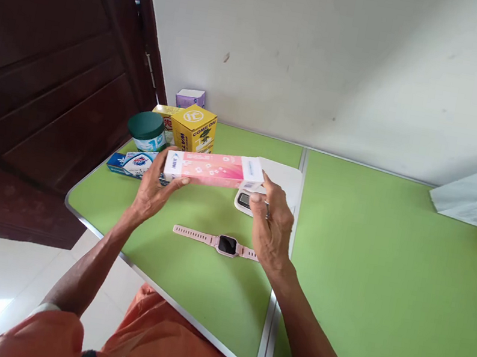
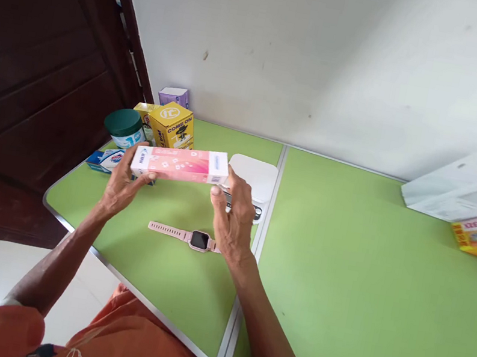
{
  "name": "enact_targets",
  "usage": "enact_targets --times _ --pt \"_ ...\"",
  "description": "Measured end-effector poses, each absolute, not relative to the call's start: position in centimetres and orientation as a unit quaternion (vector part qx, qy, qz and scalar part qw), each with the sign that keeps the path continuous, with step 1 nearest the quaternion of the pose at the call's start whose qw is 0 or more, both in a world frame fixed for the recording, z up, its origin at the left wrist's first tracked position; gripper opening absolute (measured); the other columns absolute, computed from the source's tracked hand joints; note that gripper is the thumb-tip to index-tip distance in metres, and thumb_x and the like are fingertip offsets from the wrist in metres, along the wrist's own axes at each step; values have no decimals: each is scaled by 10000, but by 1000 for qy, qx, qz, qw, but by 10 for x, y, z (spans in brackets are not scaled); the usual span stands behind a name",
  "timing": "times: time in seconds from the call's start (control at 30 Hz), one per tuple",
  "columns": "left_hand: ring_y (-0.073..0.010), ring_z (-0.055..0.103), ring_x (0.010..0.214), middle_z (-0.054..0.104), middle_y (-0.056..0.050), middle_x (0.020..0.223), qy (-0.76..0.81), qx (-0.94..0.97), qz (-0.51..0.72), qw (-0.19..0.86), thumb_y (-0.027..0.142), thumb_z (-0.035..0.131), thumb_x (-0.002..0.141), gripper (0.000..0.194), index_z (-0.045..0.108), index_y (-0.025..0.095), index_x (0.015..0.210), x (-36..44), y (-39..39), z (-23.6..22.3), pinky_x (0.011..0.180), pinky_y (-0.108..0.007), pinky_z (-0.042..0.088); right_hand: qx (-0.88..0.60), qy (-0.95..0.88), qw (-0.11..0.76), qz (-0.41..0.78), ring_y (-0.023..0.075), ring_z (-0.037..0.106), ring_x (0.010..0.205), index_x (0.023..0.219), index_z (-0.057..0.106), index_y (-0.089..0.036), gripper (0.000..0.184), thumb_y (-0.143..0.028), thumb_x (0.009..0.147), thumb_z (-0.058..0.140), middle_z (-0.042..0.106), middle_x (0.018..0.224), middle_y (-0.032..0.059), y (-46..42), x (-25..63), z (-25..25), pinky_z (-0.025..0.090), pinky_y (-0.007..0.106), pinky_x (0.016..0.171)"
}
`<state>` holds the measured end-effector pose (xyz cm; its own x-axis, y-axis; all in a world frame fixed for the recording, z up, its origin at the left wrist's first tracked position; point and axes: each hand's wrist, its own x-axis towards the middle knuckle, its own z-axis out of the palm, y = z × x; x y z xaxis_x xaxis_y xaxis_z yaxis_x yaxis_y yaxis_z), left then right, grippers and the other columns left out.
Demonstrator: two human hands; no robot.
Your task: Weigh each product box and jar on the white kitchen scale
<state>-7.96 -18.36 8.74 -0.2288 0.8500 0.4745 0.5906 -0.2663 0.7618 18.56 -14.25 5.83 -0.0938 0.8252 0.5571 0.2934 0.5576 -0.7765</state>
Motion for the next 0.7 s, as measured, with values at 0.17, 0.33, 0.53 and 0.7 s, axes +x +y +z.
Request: enact_targets --times 0.17,0.33,0.53,0.7 --pt "-349 678 1309 670 -162 1475 624 589 509 65 717 792 870 887 541 222 1560 -142 -211 93 1142 -472 557 -328 -734 519 292 352 636 1354 1632 541 -313 684 -714 1095 401 674 1487 138 -137 126 64 586 578 1100" --pt "-338 675 1324 661 -168 1477 643 550 530 58 739 760 889 928 490 215 1605 -191 -220 89 1159 -459 549 -289 -759 488 321 339 614 1377 1625 541 -323 703 -748 1087 388 676 1481 136 -127 74 60 555 561 1156" --pt "-348 624 1408 641 -158 1527 635 525 559 96 755 757 881 930 496 230 1604 -221 -210 77 1247 -478 473 -281 -770 469 330 360 600 1392 1594 570 -304 710 -761 1075 407 671 1469 149 -107 35 51 517 581 1193" --pt "-358 626 1407 650 -155 1524 644 520 552 105 795 759 849 962 513 240 1595 -239 -192 71 1264 -508 451 -279 -773 466 328 364 554 1462 1578 573 -288 719 -771 1073 406 648 1524 149 -95 17 51 455 602 1251"
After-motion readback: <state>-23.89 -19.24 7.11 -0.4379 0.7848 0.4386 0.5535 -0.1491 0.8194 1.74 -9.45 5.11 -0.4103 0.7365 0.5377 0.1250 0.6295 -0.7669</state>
